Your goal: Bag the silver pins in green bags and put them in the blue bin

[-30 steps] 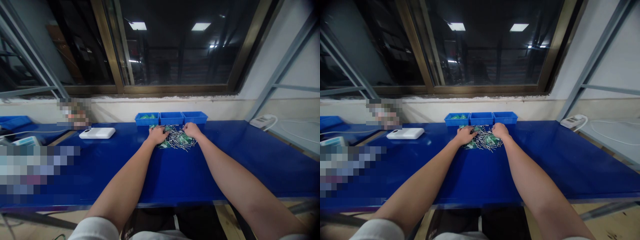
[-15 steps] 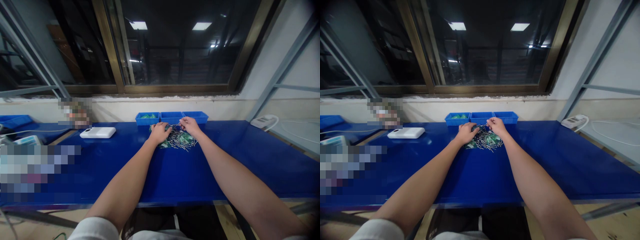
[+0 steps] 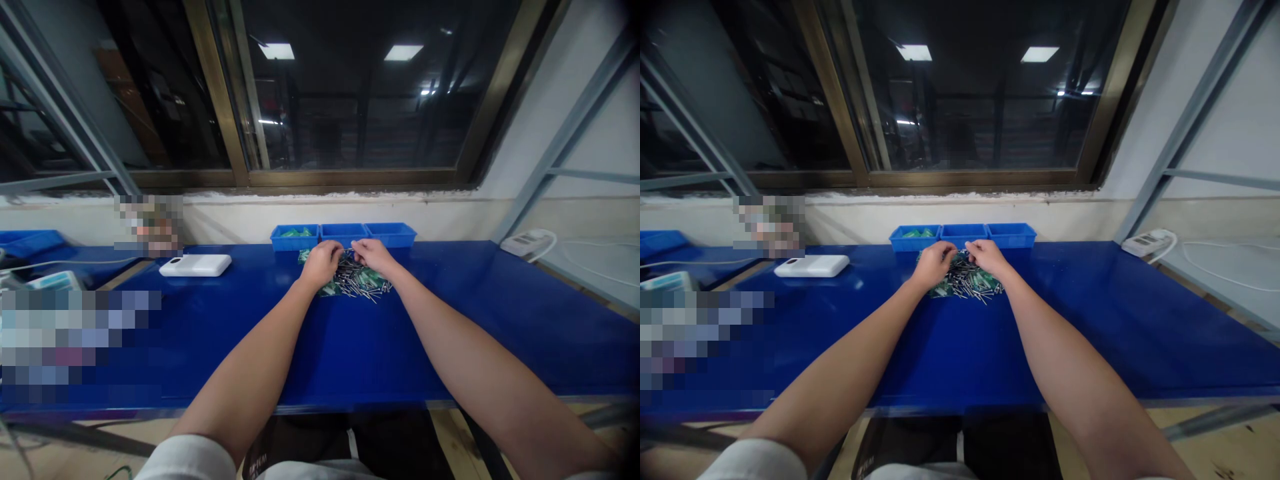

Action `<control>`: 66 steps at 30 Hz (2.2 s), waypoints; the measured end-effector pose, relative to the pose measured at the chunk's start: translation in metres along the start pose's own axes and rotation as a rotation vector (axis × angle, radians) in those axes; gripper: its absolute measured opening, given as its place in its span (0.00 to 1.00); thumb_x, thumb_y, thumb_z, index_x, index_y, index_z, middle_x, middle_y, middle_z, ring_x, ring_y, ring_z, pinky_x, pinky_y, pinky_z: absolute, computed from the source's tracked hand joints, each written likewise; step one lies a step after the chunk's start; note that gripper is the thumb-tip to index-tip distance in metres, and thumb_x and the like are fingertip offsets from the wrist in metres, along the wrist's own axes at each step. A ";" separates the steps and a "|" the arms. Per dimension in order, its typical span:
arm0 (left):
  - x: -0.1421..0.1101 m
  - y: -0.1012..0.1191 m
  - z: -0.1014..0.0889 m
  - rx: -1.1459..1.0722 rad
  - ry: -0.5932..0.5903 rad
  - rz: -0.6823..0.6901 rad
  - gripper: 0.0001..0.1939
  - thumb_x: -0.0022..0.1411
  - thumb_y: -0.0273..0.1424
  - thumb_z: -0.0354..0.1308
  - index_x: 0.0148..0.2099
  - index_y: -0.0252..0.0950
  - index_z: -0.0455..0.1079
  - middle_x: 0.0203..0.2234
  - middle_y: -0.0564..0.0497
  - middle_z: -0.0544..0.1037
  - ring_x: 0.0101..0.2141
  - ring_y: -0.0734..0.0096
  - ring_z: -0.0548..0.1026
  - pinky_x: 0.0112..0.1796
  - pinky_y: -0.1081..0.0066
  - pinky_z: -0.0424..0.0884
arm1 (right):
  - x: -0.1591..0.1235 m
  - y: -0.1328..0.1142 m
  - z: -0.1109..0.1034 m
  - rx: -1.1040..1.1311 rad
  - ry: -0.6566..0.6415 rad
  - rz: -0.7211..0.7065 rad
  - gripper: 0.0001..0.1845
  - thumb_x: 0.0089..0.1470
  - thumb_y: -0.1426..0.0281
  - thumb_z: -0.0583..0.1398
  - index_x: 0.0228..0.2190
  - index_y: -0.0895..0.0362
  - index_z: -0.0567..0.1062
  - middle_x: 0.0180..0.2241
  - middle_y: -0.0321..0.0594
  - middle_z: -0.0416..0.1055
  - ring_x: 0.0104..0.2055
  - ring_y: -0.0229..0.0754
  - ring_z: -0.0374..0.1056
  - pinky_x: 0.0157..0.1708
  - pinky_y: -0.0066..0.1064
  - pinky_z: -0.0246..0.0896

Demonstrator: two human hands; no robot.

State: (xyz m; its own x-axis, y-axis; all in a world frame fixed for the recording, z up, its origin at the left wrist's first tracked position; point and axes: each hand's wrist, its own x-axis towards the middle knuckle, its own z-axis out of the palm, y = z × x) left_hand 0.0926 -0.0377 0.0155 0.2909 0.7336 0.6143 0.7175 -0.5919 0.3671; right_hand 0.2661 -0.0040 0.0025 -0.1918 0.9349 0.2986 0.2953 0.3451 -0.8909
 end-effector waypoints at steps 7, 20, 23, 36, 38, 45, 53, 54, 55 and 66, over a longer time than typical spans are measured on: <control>0.000 -0.003 0.001 0.036 -0.018 -0.013 0.09 0.62 0.31 0.49 0.40 0.37 0.70 0.34 0.49 0.75 0.38 0.68 0.72 0.42 0.70 0.67 | -0.001 -0.003 0.001 -0.143 0.037 -0.042 0.26 0.48 0.48 0.54 0.17 0.57 0.67 0.15 0.35 0.65 0.18 0.32 0.57 0.21 0.26 0.52; 0.000 -0.007 0.005 0.055 -0.012 -0.077 0.16 0.60 0.35 0.52 0.50 0.35 0.66 0.41 0.47 0.75 0.42 0.66 0.72 0.45 0.69 0.67 | -0.001 -0.005 -0.006 0.205 0.216 -0.041 0.14 0.41 0.59 0.61 0.25 0.58 0.73 0.22 0.37 0.71 0.23 0.36 0.64 0.23 0.27 0.57; -0.001 -0.012 0.006 0.120 -0.017 -0.114 0.18 0.60 0.37 0.52 0.51 0.35 0.66 0.43 0.46 0.74 0.43 0.64 0.71 0.46 0.68 0.67 | -0.002 -0.004 -0.014 -0.072 0.390 -0.089 0.13 0.44 0.61 0.59 0.27 0.58 0.74 0.27 0.40 0.74 0.30 0.40 0.67 0.32 0.31 0.61; -0.004 -0.026 0.009 0.266 -0.129 -0.197 0.18 0.59 0.38 0.51 0.49 0.37 0.68 0.45 0.45 0.71 0.45 0.60 0.71 0.47 0.66 0.66 | 0.004 0.016 -0.033 -0.614 0.579 0.010 0.23 0.46 0.65 0.57 0.45 0.58 0.71 0.46 0.47 0.69 0.51 0.53 0.56 0.50 0.43 0.50; -0.004 -0.025 0.009 0.271 -0.147 -0.199 0.18 0.58 0.38 0.51 0.48 0.37 0.68 0.45 0.45 0.71 0.44 0.60 0.71 0.46 0.65 0.66 | 0.006 0.018 -0.034 -0.626 0.564 -0.002 0.23 0.45 0.66 0.57 0.45 0.59 0.71 0.45 0.48 0.69 0.51 0.52 0.56 0.50 0.42 0.50; -0.003 -0.025 0.009 0.282 -0.203 -0.209 0.17 0.58 0.39 0.51 0.48 0.38 0.68 0.45 0.46 0.71 0.46 0.60 0.70 0.47 0.65 0.64 | 0.008 0.020 -0.033 -0.684 0.510 0.047 0.31 0.43 0.65 0.59 0.51 0.58 0.67 0.51 0.48 0.65 0.53 0.55 0.54 0.50 0.44 0.51; -0.003 -0.026 0.012 0.266 -0.229 -0.215 0.18 0.59 0.40 0.50 0.48 0.38 0.68 0.46 0.45 0.71 0.47 0.58 0.69 0.48 0.61 0.63 | 0.005 0.024 -0.029 -0.697 0.422 0.112 0.37 0.41 0.62 0.60 0.55 0.56 0.62 0.58 0.47 0.56 0.55 0.57 0.51 0.50 0.47 0.51; -0.003 -0.026 0.012 0.262 -0.234 -0.216 0.18 0.59 0.40 0.50 0.49 0.38 0.68 0.46 0.45 0.71 0.48 0.58 0.69 0.48 0.61 0.63 | 0.005 0.023 -0.030 -0.698 0.451 0.094 0.34 0.41 0.63 0.59 0.52 0.58 0.65 0.55 0.48 0.60 0.54 0.56 0.53 0.50 0.46 0.52; -0.003 -0.025 0.011 0.259 -0.239 -0.218 0.19 0.59 0.40 0.49 0.49 0.38 0.68 0.46 0.45 0.71 0.48 0.58 0.69 0.48 0.61 0.63 | 0.005 0.022 -0.030 -0.701 0.480 0.082 0.30 0.42 0.64 0.58 0.49 0.59 0.68 0.51 0.49 0.63 0.53 0.54 0.54 0.50 0.44 0.52; -0.003 -0.022 0.009 0.240 -0.262 -0.241 0.19 0.60 0.41 0.49 0.48 0.37 0.69 0.48 0.44 0.70 0.50 0.57 0.67 0.50 0.58 0.60 | -0.001 0.015 -0.030 -0.873 0.239 0.410 0.20 0.42 0.62 0.59 0.34 0.63 0.77 0.39 0.59 0.72 0.43 0.57 0.68 0.37 0.38 0.62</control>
State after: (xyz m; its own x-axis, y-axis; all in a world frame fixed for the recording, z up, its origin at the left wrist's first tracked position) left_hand 0.0817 -0.0238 -0.0012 0.2253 0.9199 0.3211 0.9025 -0.3212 0.2869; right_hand 0.2987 0.0025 -0.0005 0.2440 0.9547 0.1705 0.9006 -0.1579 -0.4050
